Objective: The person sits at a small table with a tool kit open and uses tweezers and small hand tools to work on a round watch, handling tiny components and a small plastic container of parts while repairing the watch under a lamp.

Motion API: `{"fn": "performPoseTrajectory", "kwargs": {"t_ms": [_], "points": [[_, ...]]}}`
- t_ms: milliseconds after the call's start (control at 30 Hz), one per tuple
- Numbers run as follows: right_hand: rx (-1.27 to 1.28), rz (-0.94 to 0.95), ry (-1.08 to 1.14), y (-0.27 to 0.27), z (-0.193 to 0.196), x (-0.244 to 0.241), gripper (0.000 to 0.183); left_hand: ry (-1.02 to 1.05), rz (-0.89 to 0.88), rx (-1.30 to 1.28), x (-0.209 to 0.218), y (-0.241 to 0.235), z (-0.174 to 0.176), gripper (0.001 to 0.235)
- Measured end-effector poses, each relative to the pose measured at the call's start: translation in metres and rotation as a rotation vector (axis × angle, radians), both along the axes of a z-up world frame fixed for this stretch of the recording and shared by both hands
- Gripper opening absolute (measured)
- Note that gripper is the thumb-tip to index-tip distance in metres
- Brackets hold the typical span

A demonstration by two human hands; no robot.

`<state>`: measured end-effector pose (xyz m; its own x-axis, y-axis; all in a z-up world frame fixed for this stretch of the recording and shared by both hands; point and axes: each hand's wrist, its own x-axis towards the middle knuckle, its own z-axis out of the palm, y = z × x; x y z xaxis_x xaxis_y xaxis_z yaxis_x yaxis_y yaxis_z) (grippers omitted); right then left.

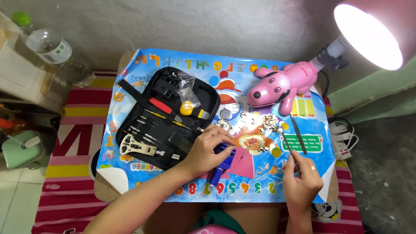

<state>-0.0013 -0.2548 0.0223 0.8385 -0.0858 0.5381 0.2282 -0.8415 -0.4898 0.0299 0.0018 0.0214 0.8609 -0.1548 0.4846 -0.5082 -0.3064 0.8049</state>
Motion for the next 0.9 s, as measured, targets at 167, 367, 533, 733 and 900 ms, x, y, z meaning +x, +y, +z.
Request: {"fn": "performPoseTrajectory", "kwargs": {"t_ms": [167, 367, 533, 733, 900], "points": [[-0.127, -0.119, 0.033, -0.018, -0.021, 0.01, 0.018, 0.068, 0.023, -0.05, -0.001, 0.002, 0.003, 0.009], [-0.246, -0.15, 0.055, -0.027, -0.028, 0.013, 0.023, 0.055, 0.119, -0.068, 0.0, 0.003, 0.003, 0.012], [-0.143, 0.229, 0.068, -0.017, -0.004, 0.021, 0.028, 0.201, 0.106, -0.156, 0.0, 0.004, -0.001, 0.011], [-0.339, 0.415, 0.157, 0.005, 0.008, 0.04, 0.03, 0.26, 0.133, -0.149, 0.002, 0.003, 0.001, 0.012], [-0.329, 0.479, 0.22, 0.004, -0.004, 0.062, 0.005, 0.269, 0.177, -0.214, 0.005, 0.001, -0.018, 0.013]]}}
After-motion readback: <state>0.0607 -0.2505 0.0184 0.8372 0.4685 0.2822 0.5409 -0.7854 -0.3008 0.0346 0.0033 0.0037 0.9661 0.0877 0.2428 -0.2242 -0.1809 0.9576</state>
